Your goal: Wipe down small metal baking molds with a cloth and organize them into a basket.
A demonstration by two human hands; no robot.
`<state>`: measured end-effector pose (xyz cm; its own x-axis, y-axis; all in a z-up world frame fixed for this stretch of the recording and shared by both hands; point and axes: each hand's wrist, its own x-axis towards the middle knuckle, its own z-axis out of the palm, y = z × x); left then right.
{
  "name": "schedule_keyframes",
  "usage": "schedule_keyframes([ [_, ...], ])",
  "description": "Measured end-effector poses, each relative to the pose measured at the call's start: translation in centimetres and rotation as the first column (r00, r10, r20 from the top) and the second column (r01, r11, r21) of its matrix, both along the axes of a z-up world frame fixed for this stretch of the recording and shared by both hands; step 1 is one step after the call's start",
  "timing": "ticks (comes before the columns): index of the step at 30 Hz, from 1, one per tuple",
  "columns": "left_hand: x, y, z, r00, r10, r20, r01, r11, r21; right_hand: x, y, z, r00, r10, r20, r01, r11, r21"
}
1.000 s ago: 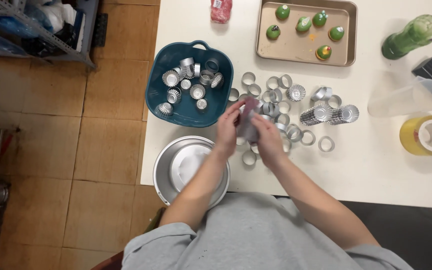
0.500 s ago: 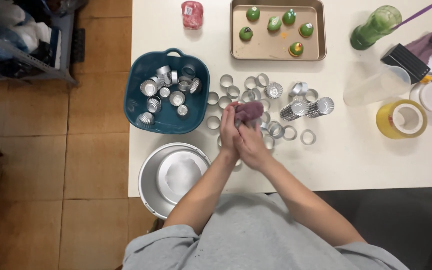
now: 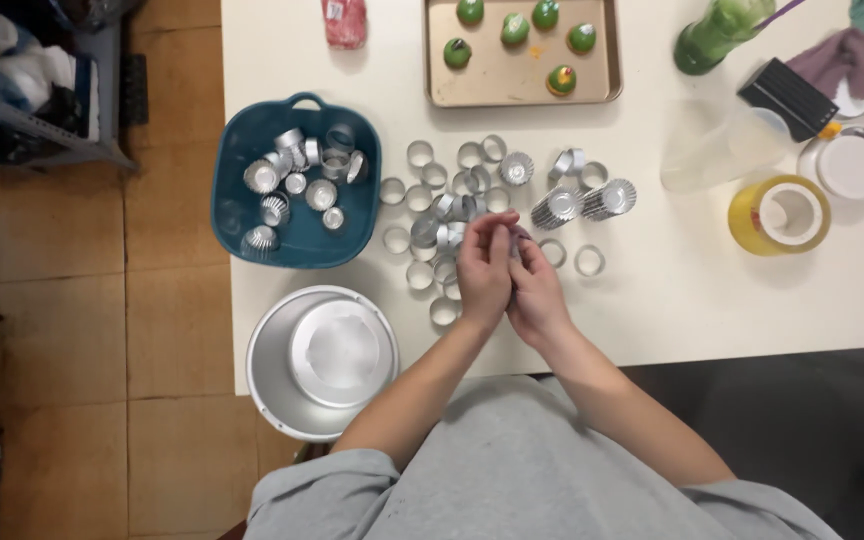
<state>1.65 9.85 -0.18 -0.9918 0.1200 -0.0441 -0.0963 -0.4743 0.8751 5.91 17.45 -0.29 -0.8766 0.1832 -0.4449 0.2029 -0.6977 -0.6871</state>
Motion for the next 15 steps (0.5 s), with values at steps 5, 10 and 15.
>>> schedule_keyframes([
  [5,0.6,-2.4,3.8,0.664,-0.251,-0.705,-0.343,0.735,-0.585,1.1,5.0,-4.1,0.998,0.033,0.054,-0.039,0.991,0.126],
  [10,1.6,-1.7,-1.3,0.937,-0.269,-0.222,-0.026,0.580,-0.814,2.1,5.3,-1.8,0.994,0.017,0.105,-0.052,0.936,0.349],
  [15,0.9,0.6,-4.0,0.968,-0.251,-0.022,0.190,0.787,-0.587,2.7,6.3,-1.8,0.955,0.183,0.235,-0.261,0.896,0.361],
])
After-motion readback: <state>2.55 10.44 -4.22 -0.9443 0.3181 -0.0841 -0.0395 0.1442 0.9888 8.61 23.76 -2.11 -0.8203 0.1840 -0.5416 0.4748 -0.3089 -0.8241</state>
